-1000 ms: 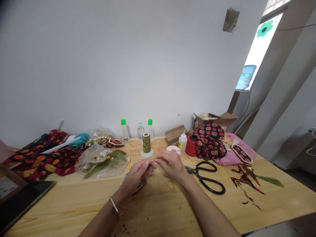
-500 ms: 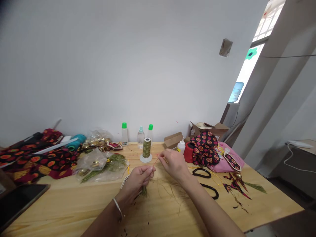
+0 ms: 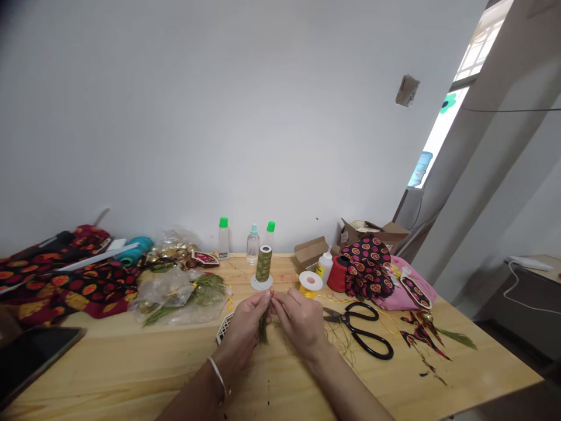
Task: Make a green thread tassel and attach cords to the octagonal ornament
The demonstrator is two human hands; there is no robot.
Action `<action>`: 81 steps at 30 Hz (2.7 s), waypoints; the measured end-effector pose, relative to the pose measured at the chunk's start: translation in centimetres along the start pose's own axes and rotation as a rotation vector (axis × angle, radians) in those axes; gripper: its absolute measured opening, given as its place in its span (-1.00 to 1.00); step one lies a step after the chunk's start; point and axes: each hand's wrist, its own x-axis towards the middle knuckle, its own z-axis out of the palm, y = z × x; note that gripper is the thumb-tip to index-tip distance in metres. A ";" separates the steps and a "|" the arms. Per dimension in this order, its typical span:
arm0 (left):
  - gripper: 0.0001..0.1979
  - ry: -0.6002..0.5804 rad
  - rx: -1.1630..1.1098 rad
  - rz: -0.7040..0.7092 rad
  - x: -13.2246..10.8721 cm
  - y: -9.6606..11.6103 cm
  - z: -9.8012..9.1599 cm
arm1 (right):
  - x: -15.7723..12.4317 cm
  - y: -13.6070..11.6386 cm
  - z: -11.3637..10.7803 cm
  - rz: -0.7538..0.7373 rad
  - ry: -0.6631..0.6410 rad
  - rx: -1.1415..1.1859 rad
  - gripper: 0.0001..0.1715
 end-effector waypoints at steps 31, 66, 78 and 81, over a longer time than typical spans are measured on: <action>-0.67 -0.018 0.055 -0.048 0.1 0.2 0.2 | -0.8 -0.7 -0.1 -0.066 -0.161 -0.186 -0.75; -0.66 -0.203 0.000 -0.014 -0.1 0.4 0.2 | 3.1 0.2 -3.0 0.217 -0.399 0.082 -0.86; -0.64 -0.216 0.161 -0.036 -0.1 0.9 0.3 | 4.3 -0.8 -3.9 0.296 -0.545 -0.093 -0.84; -0.64 -0.232 0.198 -0.051 -0.2 1.2 0.4 | 4.5 -0.5 -4.0 0.306 -0.550 -0.101 -0.91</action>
